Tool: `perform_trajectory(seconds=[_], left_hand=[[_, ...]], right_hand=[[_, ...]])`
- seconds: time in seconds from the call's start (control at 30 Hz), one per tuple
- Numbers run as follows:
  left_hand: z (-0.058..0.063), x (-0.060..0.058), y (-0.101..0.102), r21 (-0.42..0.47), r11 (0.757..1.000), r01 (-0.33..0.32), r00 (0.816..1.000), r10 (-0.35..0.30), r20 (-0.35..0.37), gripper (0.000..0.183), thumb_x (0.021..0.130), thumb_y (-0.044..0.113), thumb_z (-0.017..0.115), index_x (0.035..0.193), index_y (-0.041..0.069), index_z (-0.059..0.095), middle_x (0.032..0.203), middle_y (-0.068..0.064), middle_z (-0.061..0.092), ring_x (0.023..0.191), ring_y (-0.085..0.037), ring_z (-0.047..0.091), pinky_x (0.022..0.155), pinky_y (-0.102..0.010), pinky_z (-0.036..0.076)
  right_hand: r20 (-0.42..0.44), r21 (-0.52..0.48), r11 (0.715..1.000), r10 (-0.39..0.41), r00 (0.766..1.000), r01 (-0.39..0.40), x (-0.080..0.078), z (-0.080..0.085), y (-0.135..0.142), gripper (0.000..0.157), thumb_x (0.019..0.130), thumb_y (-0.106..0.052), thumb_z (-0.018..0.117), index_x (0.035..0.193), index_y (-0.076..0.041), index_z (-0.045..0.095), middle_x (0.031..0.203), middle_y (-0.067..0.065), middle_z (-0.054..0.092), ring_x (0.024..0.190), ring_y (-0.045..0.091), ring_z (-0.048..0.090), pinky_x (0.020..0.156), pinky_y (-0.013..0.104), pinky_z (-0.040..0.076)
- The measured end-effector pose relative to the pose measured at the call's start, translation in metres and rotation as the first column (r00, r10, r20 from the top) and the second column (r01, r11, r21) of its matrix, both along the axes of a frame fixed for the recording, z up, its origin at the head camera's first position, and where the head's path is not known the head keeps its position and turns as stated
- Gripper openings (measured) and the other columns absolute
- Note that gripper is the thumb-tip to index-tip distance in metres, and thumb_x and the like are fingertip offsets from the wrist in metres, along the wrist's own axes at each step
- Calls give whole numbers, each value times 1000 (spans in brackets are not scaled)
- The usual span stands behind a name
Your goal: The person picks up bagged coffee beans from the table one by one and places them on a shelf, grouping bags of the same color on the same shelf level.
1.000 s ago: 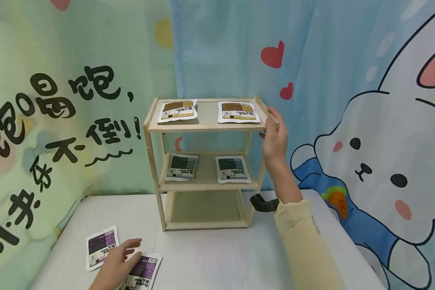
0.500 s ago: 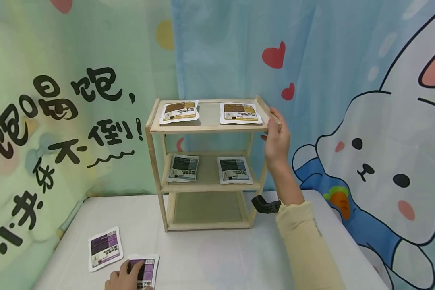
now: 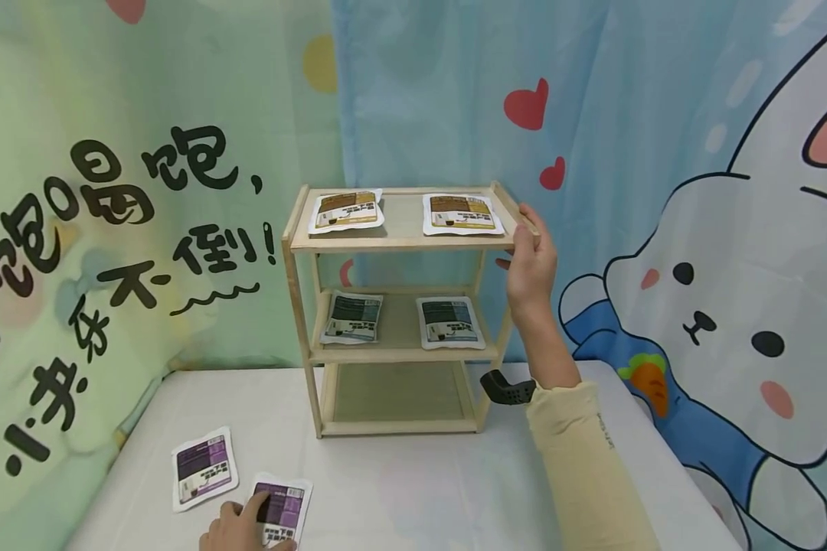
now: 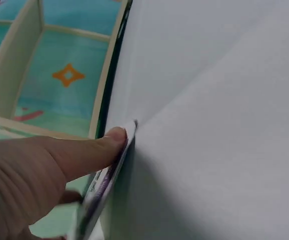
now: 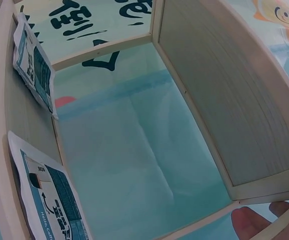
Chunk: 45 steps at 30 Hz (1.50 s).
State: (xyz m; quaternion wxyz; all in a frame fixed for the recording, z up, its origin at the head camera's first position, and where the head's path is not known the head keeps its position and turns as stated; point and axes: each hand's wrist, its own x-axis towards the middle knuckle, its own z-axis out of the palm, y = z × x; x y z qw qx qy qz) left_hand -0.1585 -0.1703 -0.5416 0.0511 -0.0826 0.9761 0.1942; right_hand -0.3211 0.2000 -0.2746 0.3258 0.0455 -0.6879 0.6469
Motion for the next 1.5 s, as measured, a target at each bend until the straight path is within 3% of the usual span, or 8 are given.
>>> perform_trajectory(seconds=[0.13, 0.27, 0.47, 0.7, 0.8, 1.07, 1.37, 1.5], left_hand=[[-1, -7, 2, 176, 983, 50, 998, -44, -36, 71, 63, 40, 89, 120, 5, 64, 95, -21, 48, 74, -32, 55, 64, -50, 49], [-4, -10, 5, 299, 954, 23, 998, -6, -57, 58, 66, 33, 88, 113, 5, 68, 100, -24, 63, 86, -36, 61, 77, -55, 50], [-9, -19, 21, 476, 879, 14, 991, 51, -124, 56, 66, 28, 89, 113, 7, 70, 114, -26, 64, 105, -46, 58, 89, -59, 44], [-9, -35, 46, 615, 785, 75, 967, 92, -236, 55, 66, 21, 90, 115, 7, 70, 124, -27, 59, 116, -46, 52, 96, -57, 39], [-4, -45, 57, 639, 759, 125, 949, 96, -300, 52, 65, 18, 90, 113, 7, 71, 123, -25, 61, 111, -38, 56, 95, -53, 41], [1, -71, 88, 649, 733, 204, 901, 119, -417, 51, 67, 14, 89, 114, 5, 70, 115, -24, 64, 96, -29, 59, 82, -44, 46], [-2, -96, 108, 674, 688, 270, 865, 133, -483, 48, 73, 6, 84, 117, 1, 66, 115, -24, 64, 98, -32, 60, 81, -43, 49], [-4, -108, 114, 700, 663, 267, 865, 155, -477, 48, 73, 5, 83, 117, -1, 66, 114, -25, 63, 95, -31, 60, 80, -43, 49]], right_hand=[[-1, -6, 1000, 6, 1000, -6, 2, -2, 2, 46, 104, -31, 34, 148, -19, 42, 136, 14, 48, 103, 23, 60, 74, 30, 49], [-16, -15, 1000, 20, 1000, -20, 4, -2, 5, 45, 104, -30, 34, 148, -19, 42, 133, 15, 50, 96, 19, 61, 69, 28, 51], [-51, -24, 1000, 7, 999, -8, 3, 1, 9, 42, 105, -27, 35, 145, -19, 46, 126, 16, 55, 87, 18, 64, 63, 24, 52], [-32, -10, 1000, -11, 999, 10, -4, -3, 7, 46, 104, -29, 36, 147, -13, 43, 135, 15, 49, 98, 17, 57, 80, 29, 46], [-46, -7, 1000, -22, 999, 22, -6, -2, 7, 46, 104, -29, 36, 146, -11, 44, 137, 13, 48, 104, 17, 52, 84, 29, 41], [-42, -13, 1000, -3, 999, 2, -6, 3, 6, 47, 104, -28, 35, 147, -12, 42, 143, 12, 43, 116, 20, 48, 92, 32, 41], [-45, -22, 1000, 9, 999, -10, -4, -3, 1, 46, 104, -26, 35, 146, -11, 44, 141, 13, 44, 114, 21, 50, 91, 32, 41], [-46, 4, 1000, 3, 999, -3, -5, 0, 1, 46, 104, -27, 34, 146, -12, 43, 140, 14, 44, 113, 21, 49, 91, 32, 41]])
